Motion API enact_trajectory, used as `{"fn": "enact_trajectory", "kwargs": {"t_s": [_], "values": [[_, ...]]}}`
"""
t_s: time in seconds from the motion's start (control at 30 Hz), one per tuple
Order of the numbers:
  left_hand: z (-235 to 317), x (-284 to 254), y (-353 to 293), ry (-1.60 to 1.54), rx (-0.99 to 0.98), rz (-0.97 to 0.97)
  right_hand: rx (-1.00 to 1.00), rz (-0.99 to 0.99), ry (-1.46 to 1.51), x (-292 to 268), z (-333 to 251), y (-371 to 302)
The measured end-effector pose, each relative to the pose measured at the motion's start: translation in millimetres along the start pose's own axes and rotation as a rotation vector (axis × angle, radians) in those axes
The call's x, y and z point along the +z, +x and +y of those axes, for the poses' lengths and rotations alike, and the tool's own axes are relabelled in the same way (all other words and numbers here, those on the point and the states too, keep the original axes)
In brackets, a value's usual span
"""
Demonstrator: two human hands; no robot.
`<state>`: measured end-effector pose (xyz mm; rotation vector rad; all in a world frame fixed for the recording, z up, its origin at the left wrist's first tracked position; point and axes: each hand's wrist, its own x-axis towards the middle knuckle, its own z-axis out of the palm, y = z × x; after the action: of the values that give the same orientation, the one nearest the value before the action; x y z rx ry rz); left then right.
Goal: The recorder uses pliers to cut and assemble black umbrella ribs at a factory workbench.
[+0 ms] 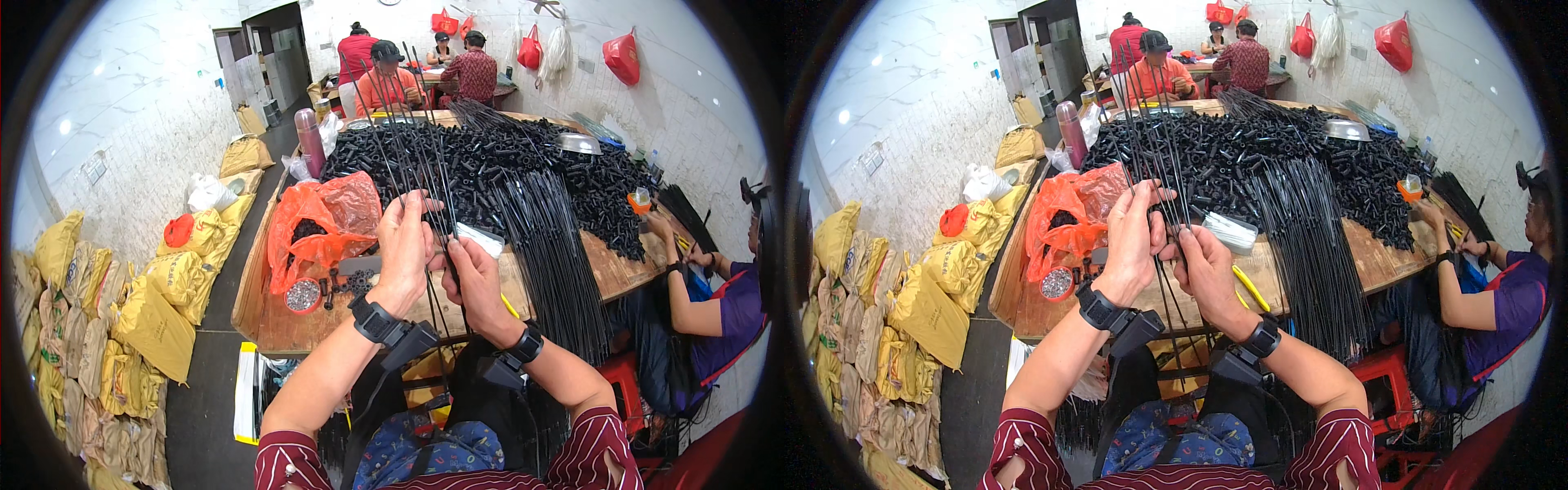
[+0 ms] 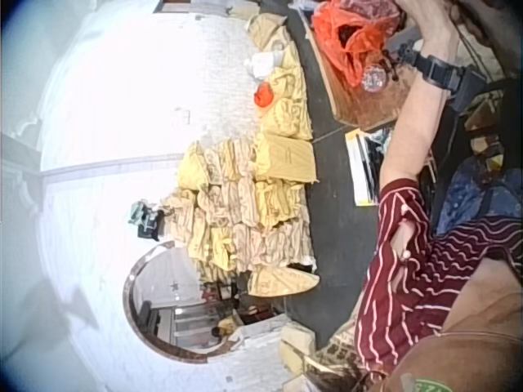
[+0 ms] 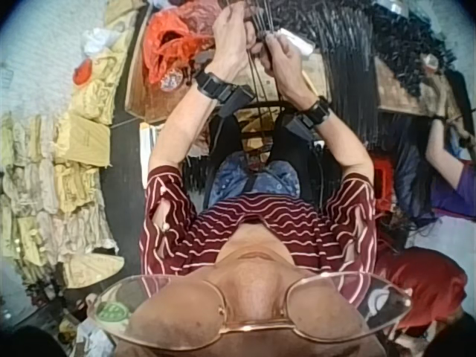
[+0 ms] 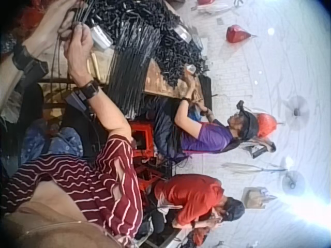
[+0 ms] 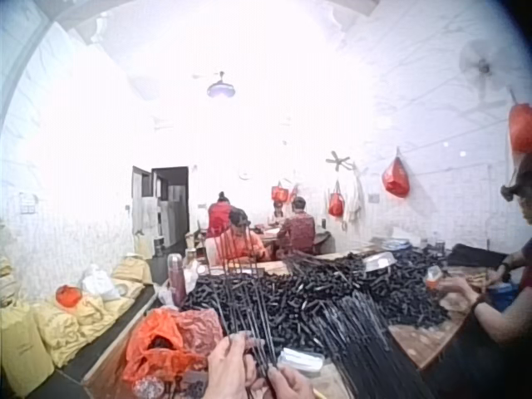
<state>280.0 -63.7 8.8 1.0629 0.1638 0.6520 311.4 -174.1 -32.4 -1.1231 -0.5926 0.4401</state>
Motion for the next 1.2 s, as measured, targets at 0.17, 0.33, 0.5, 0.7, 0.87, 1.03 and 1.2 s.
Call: {"fn": "enact_trajectory", "kwargs": {"t_s": [0.17, 0.33, 0.5, 0.7, 0.87, 1.03, 1.2], "values": [[-1.5, 5.2, -0.9, 0.01, -0.001, 0.01, 0.01, 0.008, 0.002, 1.3, 1.0, -1.5], [-6.7, 8.7, 2.4, -0.015, 0.076, 0.106, 0.039, 0.054, -0.028, 8.2, -6.3, -5.4], [-1.9, 9.2, -1.7, -0.008, 0.035, 0.1, 0.034, 0.023, -0.062, 4.9, -5.3, -5.8], [-3.3, 3.1, 0.1, 0.091, 0.02, 0.061, 0.04, 0.033, -0.034, 7.3, -2.4, -6.7], [7.7, -2.1, -2.9, 0.104, -0.061, 0.011, -0.013, -0.117, -0.123, 0.2, 3.8, -5.2], [19.8, -16.8, -1.0, 0.104, -0.134, -0.052, -0.134, -0.119, -0.609, -18.5, -14.6, 9.2], [38.0, -19.9, -7.2, 0.104, -0.257, -0.243, -0.415, -0.208, -0.825, -35.4, -32.1, 46.8]]}}
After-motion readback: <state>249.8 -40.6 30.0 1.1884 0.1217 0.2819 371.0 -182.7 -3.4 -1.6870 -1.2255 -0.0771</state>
